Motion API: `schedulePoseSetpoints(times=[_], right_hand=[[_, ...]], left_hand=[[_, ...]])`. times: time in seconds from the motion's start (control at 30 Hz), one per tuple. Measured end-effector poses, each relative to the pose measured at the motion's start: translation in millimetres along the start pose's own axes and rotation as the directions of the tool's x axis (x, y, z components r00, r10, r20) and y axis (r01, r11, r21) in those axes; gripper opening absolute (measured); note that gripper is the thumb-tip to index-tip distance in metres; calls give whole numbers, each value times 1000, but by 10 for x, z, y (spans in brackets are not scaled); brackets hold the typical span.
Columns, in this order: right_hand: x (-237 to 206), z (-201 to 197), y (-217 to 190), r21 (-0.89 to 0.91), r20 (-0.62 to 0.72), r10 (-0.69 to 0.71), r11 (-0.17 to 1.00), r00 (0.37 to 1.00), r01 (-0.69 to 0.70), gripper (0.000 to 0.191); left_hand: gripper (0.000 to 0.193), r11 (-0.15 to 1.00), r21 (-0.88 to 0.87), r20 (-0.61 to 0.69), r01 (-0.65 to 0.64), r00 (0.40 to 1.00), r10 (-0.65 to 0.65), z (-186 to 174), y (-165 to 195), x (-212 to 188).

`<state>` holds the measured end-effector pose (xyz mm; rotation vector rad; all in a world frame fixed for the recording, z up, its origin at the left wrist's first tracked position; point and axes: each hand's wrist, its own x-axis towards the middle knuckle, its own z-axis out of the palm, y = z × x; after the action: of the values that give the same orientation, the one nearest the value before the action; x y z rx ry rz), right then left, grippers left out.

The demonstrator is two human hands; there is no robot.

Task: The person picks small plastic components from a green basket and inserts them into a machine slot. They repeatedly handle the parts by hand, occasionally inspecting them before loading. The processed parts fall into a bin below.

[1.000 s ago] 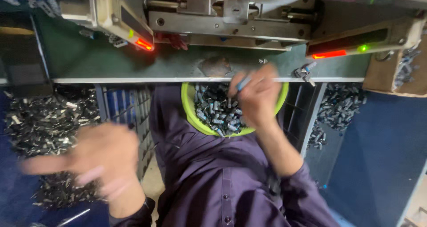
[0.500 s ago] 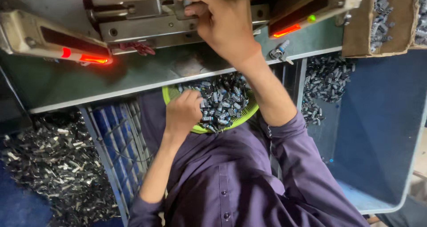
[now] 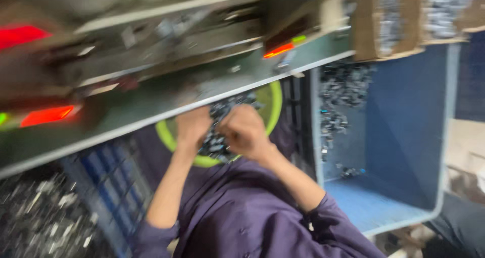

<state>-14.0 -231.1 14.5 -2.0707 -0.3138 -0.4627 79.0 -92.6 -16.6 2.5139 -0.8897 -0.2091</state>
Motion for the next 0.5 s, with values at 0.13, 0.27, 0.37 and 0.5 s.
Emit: schedulePoseSetpoints(times=[0.13,0.27,0.37,0.5], right_hand=[[-199,-150,-18,-76,-41,124,989,991,-127,22],[-138,-60,-80,-38,-25,263,964,965,-264,25],[-31,118,-166,9,105,351,935,931,-354,18],[15,287,-302,179,80,357,913,931,-366,23]], left_hand=[[19,994,89,45,61,997,-65,-44,95,5],[15,1000,-21,-105,15,994,-17,-121,140,-264],[15,998,45,-374,-33,926,48,-154,120,-582],[12,988,-152,-469,12,879,-83,-175,82,-935]])
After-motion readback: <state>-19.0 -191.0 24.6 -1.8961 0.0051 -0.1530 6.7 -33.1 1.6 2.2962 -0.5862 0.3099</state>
